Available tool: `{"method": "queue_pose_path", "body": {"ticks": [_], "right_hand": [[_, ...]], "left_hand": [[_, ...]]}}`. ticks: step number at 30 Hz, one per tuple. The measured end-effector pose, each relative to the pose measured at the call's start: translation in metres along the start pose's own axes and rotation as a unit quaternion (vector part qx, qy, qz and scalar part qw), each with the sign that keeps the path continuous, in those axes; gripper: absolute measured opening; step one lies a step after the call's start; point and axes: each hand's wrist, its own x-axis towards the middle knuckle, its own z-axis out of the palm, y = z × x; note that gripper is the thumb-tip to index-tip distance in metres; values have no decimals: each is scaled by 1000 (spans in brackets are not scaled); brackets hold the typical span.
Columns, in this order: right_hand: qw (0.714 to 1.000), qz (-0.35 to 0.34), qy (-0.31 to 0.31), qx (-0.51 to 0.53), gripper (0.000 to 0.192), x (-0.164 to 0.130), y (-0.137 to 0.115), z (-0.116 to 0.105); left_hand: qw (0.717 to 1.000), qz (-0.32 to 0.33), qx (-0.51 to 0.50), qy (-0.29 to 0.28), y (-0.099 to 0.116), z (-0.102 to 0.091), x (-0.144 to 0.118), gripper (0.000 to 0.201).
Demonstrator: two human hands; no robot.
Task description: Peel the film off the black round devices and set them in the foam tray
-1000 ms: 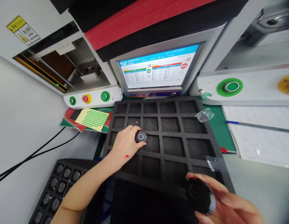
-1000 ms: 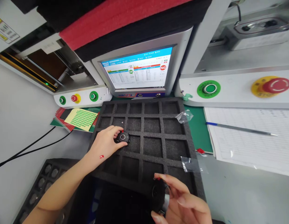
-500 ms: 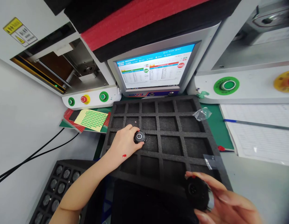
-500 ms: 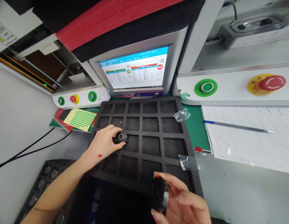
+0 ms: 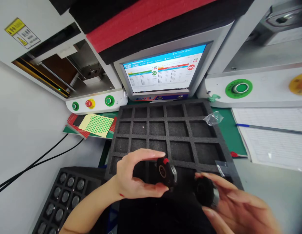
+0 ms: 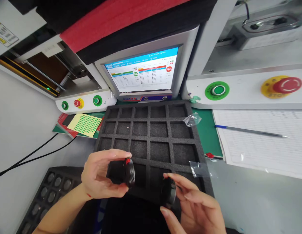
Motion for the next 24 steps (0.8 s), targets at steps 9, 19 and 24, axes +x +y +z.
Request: {"method": "queue_pose_path", "body": {"ticks": [9,19,24], "right_hand": [[964,-113,-30,-239,28,44,2,0],[856,-156,-211,-446,23,132,37,20],[866,-151,-218,-423,36,121,13,37]], "left_hand": [[988,-33,-145,37,18,-6,-11,68],[982,-115,-125,85,44,-14,-29,45],[991,-55,62,104,42,-16,-36,47]]}}
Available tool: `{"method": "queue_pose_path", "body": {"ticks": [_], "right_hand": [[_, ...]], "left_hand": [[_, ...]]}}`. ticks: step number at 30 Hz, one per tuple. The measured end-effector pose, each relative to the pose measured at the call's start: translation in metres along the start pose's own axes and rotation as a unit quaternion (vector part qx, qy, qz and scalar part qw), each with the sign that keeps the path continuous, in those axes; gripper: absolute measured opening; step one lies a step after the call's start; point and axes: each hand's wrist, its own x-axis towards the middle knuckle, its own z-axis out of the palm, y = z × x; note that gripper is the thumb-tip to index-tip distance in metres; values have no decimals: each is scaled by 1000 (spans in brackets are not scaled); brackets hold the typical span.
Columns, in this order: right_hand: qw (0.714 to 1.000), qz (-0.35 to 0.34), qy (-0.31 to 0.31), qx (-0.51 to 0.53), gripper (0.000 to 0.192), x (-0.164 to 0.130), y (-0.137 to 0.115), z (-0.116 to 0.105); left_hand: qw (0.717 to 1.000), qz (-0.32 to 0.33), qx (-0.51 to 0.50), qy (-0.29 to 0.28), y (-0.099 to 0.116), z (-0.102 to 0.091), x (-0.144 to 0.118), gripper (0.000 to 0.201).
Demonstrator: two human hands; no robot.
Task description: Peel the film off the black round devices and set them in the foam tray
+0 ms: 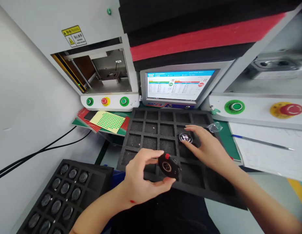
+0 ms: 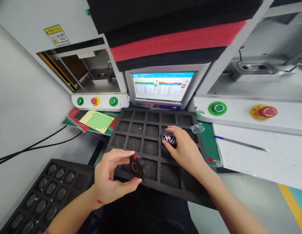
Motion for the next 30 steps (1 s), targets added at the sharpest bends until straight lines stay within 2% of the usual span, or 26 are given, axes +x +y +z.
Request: {"method": "queue_pose_path", "body": {"ticks": [2,5,7,9,13,17,19,22,24,27,28,30], "right_hand": [[999,6,-10,39,35,-10,-29,-13],[977,31,-119,173,27,-26,-72,-29],[958,54,-164,227,20,-33,-90,-35],[952,84,-176,238,15,-37,-97,-36],[937,140,-199,250,13,-45,-94,-37],[938,156,-186,249,9,-56,-92,-40],[940,161,-166,251,9,-63,-92,-42],[936,165,-153,270,10,-73,-89,-45],[936,166,-148,273,10,-80,-86,-45],[945,161,-136,249,10,-92,-80,-43],[953,147,-120,238,11,-96,-78,-41],[972,90,-64,210,13,-101,-71,-41]], "left_hand": [[996,64,63,-18,-2,-1,-1,43],[984,134,106,-58,-4,-2,-1,31],[975,158,125,-89,-3,-3,-3,25],[967,178,139,-119,-1,-3,-4,21],[953,205,139,-174,5,-6,-6,17],[947,205,114,-221,8,-7,-9,27],[961,155,73,-217,9,-4,-13,35],[984,-13,-35,-176,15,6,-19,50],[966,-154,-127,-162,20,15,-22,49],[905,-323,-218,-172,26,29,-23,30],[894,-351,-220,-170,26,34,-22,27],[900,-357,-194,-154,27,42,-20,24]]}}
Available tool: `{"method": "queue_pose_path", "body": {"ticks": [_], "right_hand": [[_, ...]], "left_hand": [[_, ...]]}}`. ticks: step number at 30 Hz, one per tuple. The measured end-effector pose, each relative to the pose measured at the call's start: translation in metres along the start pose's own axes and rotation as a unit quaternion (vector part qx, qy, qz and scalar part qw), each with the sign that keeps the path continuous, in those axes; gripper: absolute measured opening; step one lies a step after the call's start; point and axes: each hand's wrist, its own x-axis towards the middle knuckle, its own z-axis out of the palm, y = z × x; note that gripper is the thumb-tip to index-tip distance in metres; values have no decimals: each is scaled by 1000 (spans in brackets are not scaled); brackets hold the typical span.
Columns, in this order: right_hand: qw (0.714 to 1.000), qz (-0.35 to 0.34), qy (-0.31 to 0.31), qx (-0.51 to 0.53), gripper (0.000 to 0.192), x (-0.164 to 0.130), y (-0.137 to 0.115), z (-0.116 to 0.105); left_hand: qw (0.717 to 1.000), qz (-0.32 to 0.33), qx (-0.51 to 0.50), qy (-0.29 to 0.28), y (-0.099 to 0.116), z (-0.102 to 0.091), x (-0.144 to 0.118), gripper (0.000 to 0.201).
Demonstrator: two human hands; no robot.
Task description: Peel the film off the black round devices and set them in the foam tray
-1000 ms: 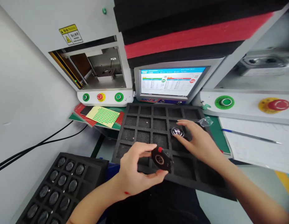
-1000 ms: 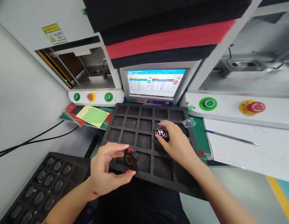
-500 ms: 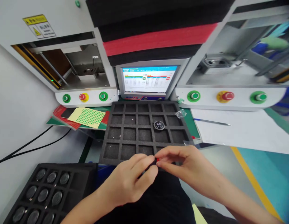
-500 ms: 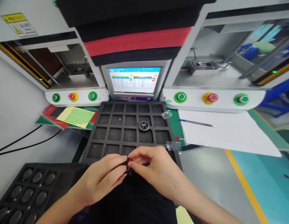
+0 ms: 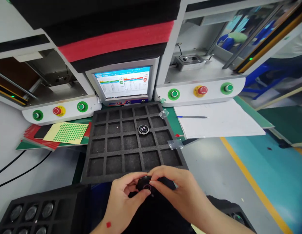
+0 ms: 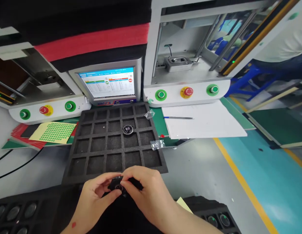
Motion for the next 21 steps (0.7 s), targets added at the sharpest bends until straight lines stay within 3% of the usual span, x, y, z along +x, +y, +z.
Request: {"method": "queue_pose_path", "body": {"ticks": [3,7,9,11,14,21], "right_hand": [[990,-72,114,-30,14,-1,16,-16],[943,12,332,-19,25,6,61,-54],[918,58,393,-23,31,12,90,-69],[911,109,396,-24,36,18,118,-75],[921,172,348,-13,38,26,149,-72],[912,226,341,-30,23,40,165,-58]], "left_hand": [[995,51,78,40,2,8,8,19],[990,68,107,62,9,19,16,12],[991,70,105,51,11,25,18,11],[990,74,115,36,11,30,20,11],[990,72,117,25,9,31,21,15],[992,48,106,41,7,25,17,13]]}}
